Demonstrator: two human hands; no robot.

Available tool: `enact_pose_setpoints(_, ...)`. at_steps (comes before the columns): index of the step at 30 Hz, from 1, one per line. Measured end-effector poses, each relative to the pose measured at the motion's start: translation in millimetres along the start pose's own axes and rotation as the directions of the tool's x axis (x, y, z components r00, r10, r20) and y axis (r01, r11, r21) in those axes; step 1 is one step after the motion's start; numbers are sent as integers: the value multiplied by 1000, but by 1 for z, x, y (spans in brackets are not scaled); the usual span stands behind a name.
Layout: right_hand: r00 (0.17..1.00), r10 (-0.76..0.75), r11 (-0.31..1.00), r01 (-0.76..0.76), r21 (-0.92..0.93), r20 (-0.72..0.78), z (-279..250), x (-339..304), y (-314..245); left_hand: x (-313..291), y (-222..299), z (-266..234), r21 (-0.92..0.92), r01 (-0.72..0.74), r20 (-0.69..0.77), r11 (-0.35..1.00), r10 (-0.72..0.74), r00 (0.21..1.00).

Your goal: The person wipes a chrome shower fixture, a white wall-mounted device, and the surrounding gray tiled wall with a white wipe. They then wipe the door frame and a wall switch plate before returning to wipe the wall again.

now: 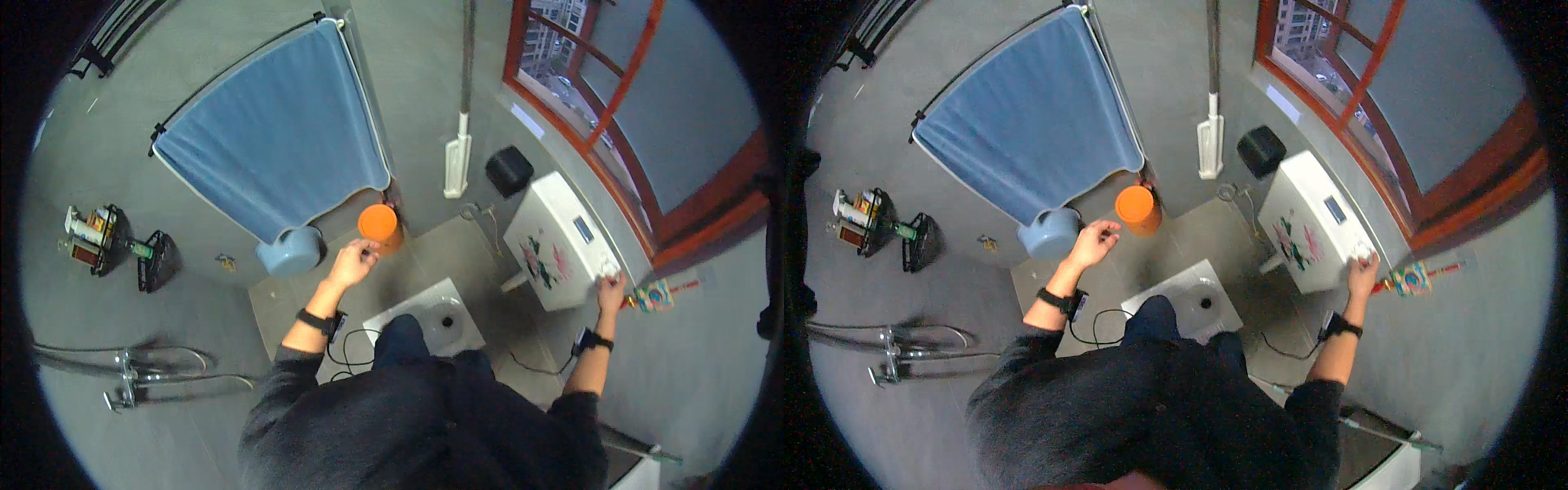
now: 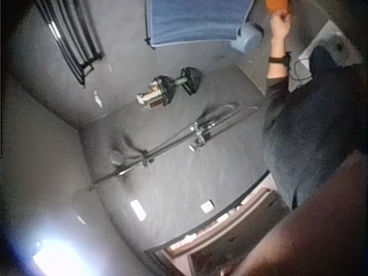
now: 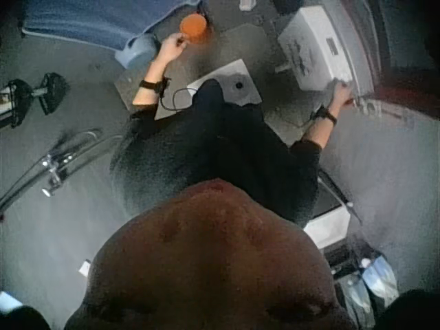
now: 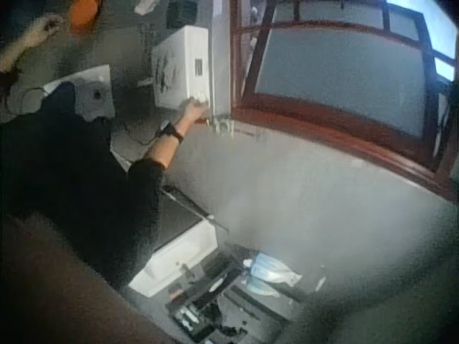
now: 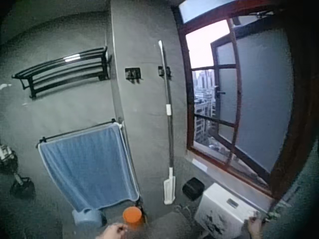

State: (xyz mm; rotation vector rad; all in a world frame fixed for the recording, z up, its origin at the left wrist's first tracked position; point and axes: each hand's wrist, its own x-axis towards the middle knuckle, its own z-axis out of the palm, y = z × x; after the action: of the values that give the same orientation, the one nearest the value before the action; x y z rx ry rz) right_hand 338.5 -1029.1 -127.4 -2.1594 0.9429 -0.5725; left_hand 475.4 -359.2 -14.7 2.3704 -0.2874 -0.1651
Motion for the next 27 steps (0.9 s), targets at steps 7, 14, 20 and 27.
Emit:
enact_pose_setpoints(7, 968, 235, 933, -198, 301, -91, 57, -104, -42, 255, -43, -68, 898, -264, 218, 353, 165, 962)
enact_pose_setpoints(14, 835, 550, 739, -486, 466, -1, 192, -211, -132, 414, -120, -74, 674, -549, 649, -495, 43, 759)
enact_pose_setpoints(20, 936, 348, 937, -348, -11, 58, 264, -247, -234, 449, -203, -92, 685, -715, 693, -139, -179, 698)
enact_pose_setpoints(27, 911, 408, 908, -411, -81, -52, 269, -305, -256, 521, -256, -110, 514, -652, 684, 557, 192, 703)
